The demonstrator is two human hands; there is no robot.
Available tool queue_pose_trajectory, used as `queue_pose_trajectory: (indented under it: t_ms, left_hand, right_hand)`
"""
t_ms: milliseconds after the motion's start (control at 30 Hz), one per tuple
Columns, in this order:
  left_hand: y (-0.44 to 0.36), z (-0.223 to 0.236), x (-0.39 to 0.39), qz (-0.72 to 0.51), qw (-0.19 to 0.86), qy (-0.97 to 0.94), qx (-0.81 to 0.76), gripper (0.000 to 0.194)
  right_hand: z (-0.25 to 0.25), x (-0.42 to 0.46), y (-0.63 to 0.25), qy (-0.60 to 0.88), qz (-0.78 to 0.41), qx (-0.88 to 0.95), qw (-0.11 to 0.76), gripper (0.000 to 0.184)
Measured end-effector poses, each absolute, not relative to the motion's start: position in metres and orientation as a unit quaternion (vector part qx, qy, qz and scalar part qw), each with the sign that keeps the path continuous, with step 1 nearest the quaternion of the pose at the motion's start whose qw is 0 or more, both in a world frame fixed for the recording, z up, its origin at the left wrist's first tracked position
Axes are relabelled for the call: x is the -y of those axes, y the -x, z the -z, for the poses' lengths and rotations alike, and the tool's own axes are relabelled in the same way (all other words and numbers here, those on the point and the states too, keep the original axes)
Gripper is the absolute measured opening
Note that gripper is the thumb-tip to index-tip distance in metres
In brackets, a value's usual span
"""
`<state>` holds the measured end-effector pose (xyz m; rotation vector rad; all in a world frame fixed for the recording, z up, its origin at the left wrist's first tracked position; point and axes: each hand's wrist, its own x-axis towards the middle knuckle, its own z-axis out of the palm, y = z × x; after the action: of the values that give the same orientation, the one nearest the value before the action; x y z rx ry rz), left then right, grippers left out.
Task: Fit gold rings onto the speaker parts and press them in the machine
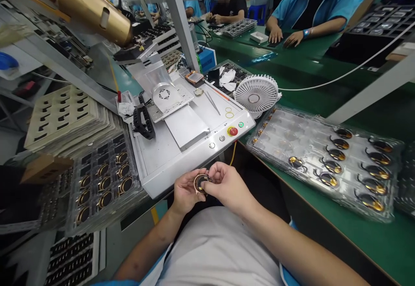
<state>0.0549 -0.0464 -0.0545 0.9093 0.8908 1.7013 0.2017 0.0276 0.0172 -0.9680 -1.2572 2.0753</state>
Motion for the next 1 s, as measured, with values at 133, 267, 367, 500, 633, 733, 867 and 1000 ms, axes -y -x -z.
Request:
queue_pose_trajectory:
  t_ms: [133, 267, 367, 500, 633, 733, 867, 1000]
  left_hand:
    - [-0.053, 0.058, 0.048, -0.696, 0.473, -0.373, -0.392, 0.066]
    - [-0.051, 0.062, 0.050, -0.692, 0.471, -0.374, -0.401, 0.067]
    - [-0.051, 0.063, 0.051, -0.688, 0.472, -0.380, -0.398, 0.067]
    - [-0.053, 0.061, 0.051, -0.692, 0.472, -0.387, -0.386, 0.065]
    - [-0.055, 0.061, 0.051, -0.696, 0.460, -0.394, -0.386, 0.062]
    - [-0.055, 0.065, 0.053, -0.692, 0.456, -0.379, -0.413, 0.064]
    - [-0.055, 0.070, 0.056, -0.694, 0.443, -0.355, -0.443, 0.066]
    - [-0.056, 0.068, 0.057, -0.701, 0.417, -0.376, -0.440, 0.061]
  right_hand:
    - [-0.020, -0.025, -0.198, 0.364, -0.734, 0.504, 0.273, 0.032]
    - [-0.023, -0.024, -0.196, 0.361, -0.737, 0.503, 0.272, 0.029]
    - [-0.022, -0.024, -0.196, 0.358, -0.746, 0.493, 0.269, 0.028]
    - [-0.020, -0.024, -0.197, 0.356, -0.757, 0.476, 0.271, 0.028]
    - [-0.020, -0.024, -0.196, 0.325, -0.794, 0.449, 0.250, 0.032]
    - [-0.019, -0.025, -0.196, 0.306, -0.813, 0.432, 0.242, 0.038]
    - [-0.011, -0.026, -0.199, 0.340, -0.808, 0.430, 0.215, 0.044]
    - [0.002, -0.026, -0.204, 0.369, -0.793, 0.456, 0.168, 0.047]
